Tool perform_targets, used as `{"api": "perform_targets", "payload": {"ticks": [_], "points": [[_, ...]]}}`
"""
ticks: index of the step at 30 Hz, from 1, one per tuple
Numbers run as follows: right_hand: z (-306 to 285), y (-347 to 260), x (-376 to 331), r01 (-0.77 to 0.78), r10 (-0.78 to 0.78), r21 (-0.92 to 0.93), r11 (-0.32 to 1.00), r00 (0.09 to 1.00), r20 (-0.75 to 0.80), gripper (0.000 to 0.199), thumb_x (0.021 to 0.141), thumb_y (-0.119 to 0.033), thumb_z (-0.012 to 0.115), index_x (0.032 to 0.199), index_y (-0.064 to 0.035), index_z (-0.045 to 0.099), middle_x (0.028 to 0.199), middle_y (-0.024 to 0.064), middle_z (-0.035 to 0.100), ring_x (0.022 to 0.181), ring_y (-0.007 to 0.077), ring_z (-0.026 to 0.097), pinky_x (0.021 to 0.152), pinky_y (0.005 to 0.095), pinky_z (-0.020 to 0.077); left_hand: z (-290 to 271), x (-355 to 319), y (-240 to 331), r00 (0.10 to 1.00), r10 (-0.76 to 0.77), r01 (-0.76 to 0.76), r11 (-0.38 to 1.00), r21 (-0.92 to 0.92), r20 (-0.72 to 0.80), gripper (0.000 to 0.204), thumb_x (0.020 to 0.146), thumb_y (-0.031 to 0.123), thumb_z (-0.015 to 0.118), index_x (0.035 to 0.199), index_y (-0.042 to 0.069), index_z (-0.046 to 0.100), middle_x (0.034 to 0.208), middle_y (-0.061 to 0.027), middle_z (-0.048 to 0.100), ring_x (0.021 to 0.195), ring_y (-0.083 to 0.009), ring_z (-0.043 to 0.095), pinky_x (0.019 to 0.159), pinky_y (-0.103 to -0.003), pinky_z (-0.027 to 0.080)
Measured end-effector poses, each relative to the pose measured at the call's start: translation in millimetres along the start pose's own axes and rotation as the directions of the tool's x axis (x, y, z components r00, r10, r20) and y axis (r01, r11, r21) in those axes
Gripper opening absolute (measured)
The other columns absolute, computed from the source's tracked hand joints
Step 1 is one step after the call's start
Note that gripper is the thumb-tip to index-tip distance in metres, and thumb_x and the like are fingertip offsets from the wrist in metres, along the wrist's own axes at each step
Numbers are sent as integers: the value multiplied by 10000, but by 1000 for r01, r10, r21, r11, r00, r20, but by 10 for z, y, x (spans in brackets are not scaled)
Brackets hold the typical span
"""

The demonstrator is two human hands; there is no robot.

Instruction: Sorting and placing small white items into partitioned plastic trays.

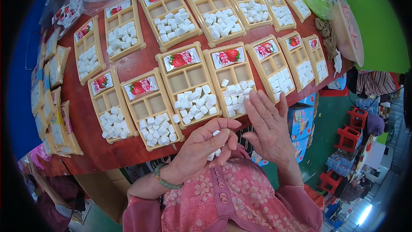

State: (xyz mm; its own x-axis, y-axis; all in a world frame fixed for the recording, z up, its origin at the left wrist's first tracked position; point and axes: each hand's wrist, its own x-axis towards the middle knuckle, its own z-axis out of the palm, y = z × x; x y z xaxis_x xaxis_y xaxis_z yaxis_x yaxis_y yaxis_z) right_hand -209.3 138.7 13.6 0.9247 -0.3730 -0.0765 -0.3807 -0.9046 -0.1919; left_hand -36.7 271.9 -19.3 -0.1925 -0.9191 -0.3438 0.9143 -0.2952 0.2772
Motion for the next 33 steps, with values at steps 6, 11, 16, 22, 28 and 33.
{"api": "perform_targets", "payload": {"ticks": [6, 11, 16, 22, 28, 33], "points": [[71, -60, 94, -23, 24, 13, 1000, 1000, -8, 651, 886, -335, 649, 1432, -42, 450, 1546, 97, 375, 1455, 242, 313, 1191, 562, 86, -11, -34, -38, 1000, 12, -12, 1000, -23, 13, 373, 1048, 204, 473, 1353, -10, 455, 952, -67, 568, 624, -82, 505, 535, -186, 407], [-49, -110, 109, -51, 51, 53, 997, 999, 4, 598, 897, -224, 647, 1438, -63, 450, 1533, 128, 393, 1440, 296, 341, 1194, 538, 132, -50, -72, -69, 1000, 9, -9, 1000, -27, 16, 385, 1055, 216, 462, 1370, -5, 445, 962, -65, 572, 626, -74, 506, 521, -185, 402], [-123, -135, 391, 23, 15, 131, 991, 959, -283, 414, 781, -45, 729, 1184, -78, 643, 1208, 84, 605, 1151, 281, 558, 1004, 463, 356, -83, -70, -91, 999, 20, -19, 1000, -18, 44, 382, 1060, 214, 450, 1375, 0, 440, 966, -60, 574, 627, -68, 506, 512, -179, 378], [-107, -147, 592, 91, -65, 85, 992, 961, -268, 311, 760, -37, 736, 1060, -73, 659, 994, 54, 599, 917, 253, 564, 833, 401, 372, -90, -70, -59, 997, 5, -6, 1000, 4, 78, 374, 1063, 208, 443, 1376, 3, 441, 968, -53, 578, 632, -61, 509, 520, -176, 366], [-109, -108, 581, 54, 13, 207, 977, 951, -309, 242, 779, -23, 725, 1006, -58, 648, 941, 79, 623, 887, 261, 577, 821, 371, 390, -112, -62, -34, 995, -33, 29, 998, 48, 93, 373, 1063, 206, 443, 1377, 5, 438, 963, -52, 576, 643, -68, 513, 539, -183, 380], [-168, -99, 528, -2, 124, 352, 936, 937, -325, 198, 794, 2, 715, 974, -41, 645, 901, 93, 650, 860, 247, 593, 783, 351, 432, -119, -59, -34, 992, -40, 37, 999, 29, 119, 371, 1061, 200, 445, 1376, 3, 438, 966, -54, 574, 640, -72, 502, 550, -187, 388]]}}
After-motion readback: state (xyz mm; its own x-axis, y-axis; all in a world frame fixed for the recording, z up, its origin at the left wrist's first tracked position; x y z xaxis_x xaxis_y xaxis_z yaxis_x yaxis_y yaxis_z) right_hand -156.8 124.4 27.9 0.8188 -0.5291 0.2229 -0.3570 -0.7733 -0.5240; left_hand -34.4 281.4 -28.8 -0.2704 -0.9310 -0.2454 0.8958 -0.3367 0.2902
